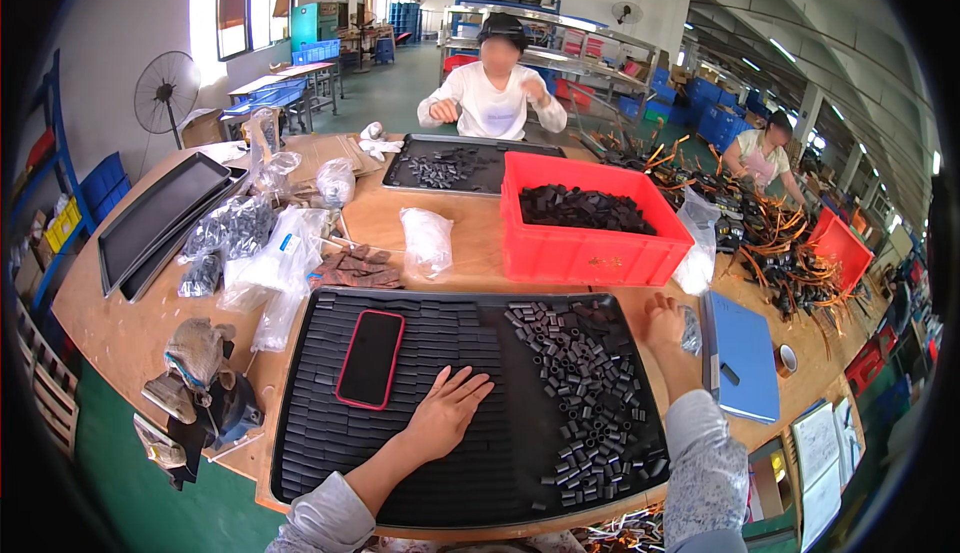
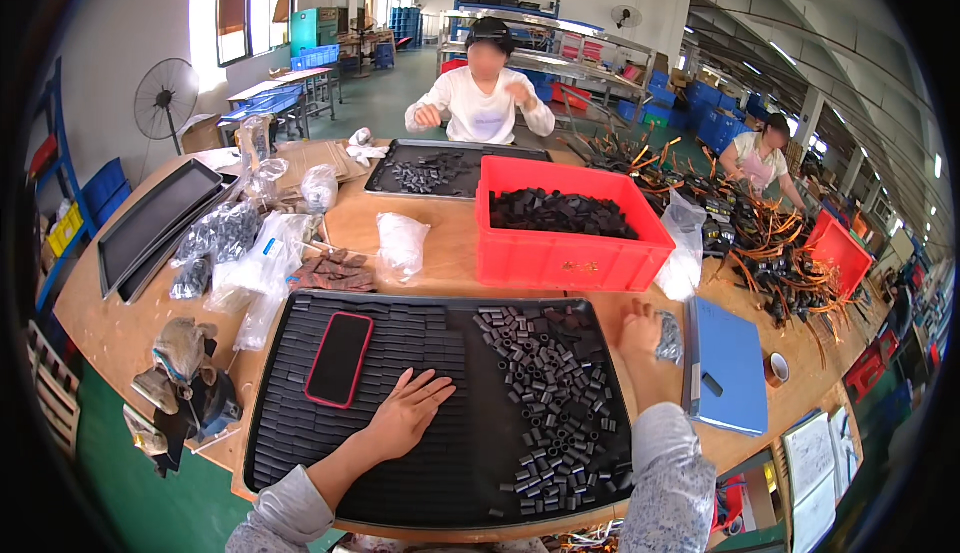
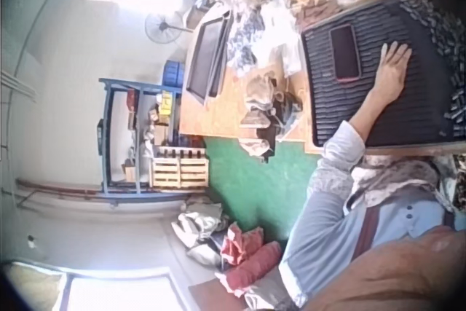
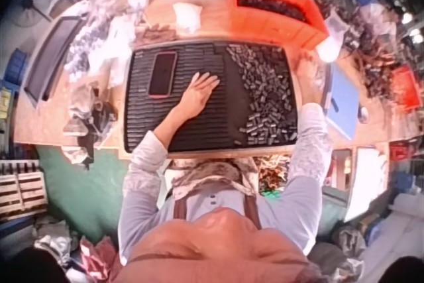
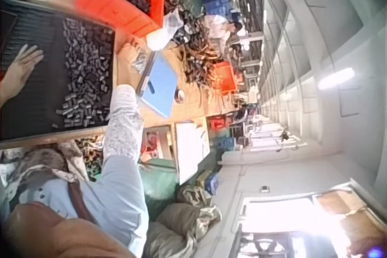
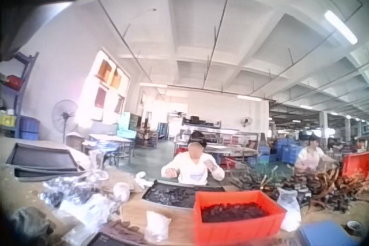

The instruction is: The person sorts and inspects small black rubber components by hand on a workbench.

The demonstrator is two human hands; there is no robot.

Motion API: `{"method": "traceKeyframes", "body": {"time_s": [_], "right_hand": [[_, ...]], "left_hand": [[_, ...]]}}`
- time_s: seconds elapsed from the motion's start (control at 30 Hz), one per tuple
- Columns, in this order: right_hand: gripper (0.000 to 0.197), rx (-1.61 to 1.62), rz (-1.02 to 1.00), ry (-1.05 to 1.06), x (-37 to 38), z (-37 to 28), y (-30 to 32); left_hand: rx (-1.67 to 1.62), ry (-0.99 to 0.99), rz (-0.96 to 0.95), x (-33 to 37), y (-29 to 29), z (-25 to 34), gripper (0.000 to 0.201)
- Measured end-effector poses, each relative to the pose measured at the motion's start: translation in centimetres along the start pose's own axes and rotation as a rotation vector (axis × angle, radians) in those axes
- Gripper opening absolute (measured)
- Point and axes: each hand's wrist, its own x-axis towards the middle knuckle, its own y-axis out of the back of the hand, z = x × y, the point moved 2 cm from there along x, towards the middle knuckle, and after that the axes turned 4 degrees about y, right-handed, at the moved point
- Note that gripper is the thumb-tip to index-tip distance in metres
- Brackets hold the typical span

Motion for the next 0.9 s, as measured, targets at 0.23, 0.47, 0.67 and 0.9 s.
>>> {"method": "traceKeyframes", "body": {"time_s": [0.23,0.47,0.67,0.9], "right_hand": [[0.029,0.829,0.110,0.643,0.7,-21.9,12.4],[0.028,0.582,0.073,0.494,1.8,-26.1,8.5],[0.026,0.403,-0.084,0.465,-0.2,-23.1,8.6],[0.017,0.479,-0.143,0.561,-4.8,-17.6,12.5]], "left_hand": [[0.026,0.037,-0.015,-1.4,0.9,-0.5,0.046],[0.004,0.020,-0.012,-0.7,0.0,-0.4,0.050],[-0.001,0.015,-0.008,-0.8,-0.1,-0.6,0.050],[-0.034,0.044,-0.024,-1.2,0.0,-1.2,0.048]]}}
